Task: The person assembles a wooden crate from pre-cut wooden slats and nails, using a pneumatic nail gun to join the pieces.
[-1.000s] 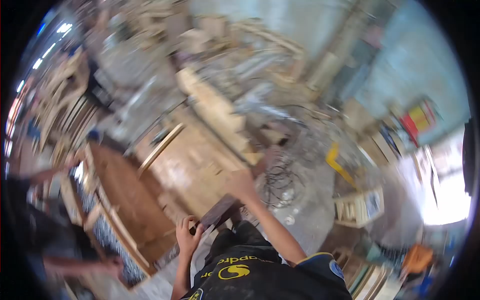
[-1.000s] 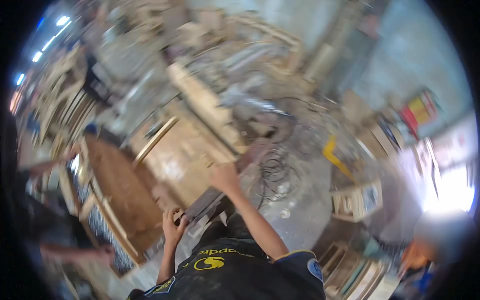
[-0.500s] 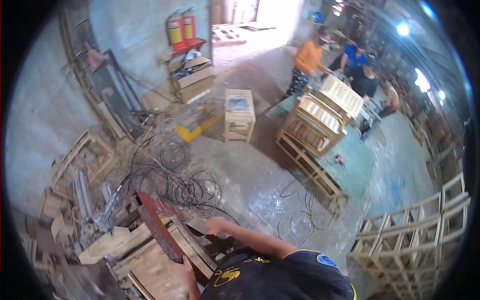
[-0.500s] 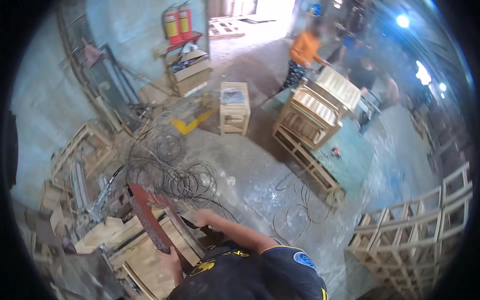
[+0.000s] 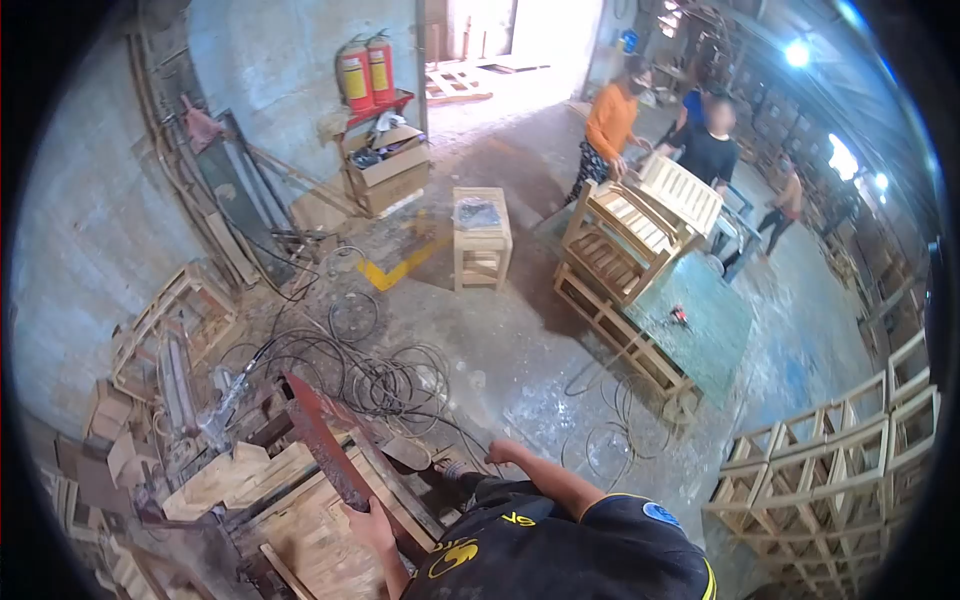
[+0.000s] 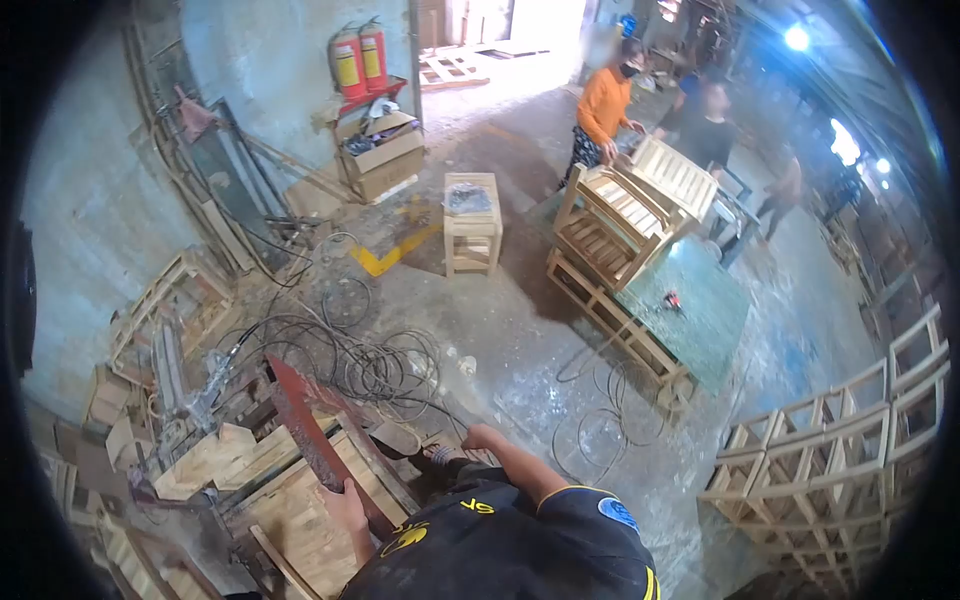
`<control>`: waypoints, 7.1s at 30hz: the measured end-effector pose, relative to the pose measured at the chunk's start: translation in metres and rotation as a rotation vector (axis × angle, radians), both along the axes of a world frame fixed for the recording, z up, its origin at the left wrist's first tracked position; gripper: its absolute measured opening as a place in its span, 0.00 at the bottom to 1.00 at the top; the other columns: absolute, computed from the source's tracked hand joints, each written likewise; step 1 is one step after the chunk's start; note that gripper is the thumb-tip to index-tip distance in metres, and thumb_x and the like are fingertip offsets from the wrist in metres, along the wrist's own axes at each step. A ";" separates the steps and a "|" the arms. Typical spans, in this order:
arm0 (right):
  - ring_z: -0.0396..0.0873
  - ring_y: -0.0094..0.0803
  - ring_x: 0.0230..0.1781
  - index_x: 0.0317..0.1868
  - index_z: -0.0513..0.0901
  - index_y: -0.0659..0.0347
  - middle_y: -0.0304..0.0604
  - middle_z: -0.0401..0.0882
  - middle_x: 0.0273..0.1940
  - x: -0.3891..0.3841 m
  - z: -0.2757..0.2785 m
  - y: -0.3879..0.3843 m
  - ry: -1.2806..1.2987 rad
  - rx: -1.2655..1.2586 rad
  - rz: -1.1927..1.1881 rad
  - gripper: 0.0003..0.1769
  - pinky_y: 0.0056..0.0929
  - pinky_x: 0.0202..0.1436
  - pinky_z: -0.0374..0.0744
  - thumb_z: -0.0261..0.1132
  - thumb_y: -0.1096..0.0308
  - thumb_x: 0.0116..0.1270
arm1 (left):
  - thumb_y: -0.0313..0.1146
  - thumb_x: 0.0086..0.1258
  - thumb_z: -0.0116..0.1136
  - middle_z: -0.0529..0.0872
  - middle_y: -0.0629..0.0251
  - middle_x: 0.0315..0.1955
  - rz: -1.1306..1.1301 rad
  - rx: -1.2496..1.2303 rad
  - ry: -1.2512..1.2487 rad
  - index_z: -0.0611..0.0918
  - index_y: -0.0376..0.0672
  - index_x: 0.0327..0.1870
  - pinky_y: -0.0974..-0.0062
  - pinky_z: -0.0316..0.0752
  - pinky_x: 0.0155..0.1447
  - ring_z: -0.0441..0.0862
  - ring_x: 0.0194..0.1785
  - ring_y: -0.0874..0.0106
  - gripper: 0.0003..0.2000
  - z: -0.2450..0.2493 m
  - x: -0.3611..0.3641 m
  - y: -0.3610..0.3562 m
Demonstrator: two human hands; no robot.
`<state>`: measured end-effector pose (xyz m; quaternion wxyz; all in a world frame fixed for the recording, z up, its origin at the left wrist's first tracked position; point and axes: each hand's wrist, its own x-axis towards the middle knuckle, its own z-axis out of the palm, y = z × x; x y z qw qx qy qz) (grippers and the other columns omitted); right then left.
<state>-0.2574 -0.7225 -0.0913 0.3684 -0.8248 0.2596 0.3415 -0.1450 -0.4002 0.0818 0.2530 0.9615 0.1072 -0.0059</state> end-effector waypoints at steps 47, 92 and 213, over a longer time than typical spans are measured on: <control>0.82 0.41 0.27 0.27 0.82 0.57 0.40 0.83 0.21 0.289 0.181 0.248 -0.973 -0.019 1.209 0.08 0.37 0.40 0.75 0.68 0.63 0.52 | 0.33 0.61 0.57 0.82 0.51 0.23 1.200 0.072 -0.228 0.81 0.39 0.26 0.57 0.75 0.34 0.81 0.29 0.53 0.08 0.024 -0.216 0.016; 0.80 0.49 0.29 0.29 0.82 0.57 0.48 0.81 0.25 0.279 0.172 0.249 -1.009 -0.184 1.207 0.10 0.45 0.35 0.76 0.64 0.60 0.54 | 0.30 0.65 0.55 0.83 0.52 0.31 1.263 -0.178 -0.585 0.82 0.36 0.36 0.62 0.76 0.44 0.82 0.38 0.54 0.07 0.104 -0.262 0.073; 0.78 0.23 0.29 0.49 0.81 0.68 0.36 0.80 0.30 0.265 0.221 0.396 0.114 0.868 0.926 0.17 0.22 0.36 0.77 0.66 0.74 0.59 | 0.34 0.63 0.51 0.87 0.53 0.42 -0.252 0.213 0.446 0.86 0.36 0.39 0.59 0.79 0.44 0.85 0.42 0.56 0.14 -0.091 0.215 0.547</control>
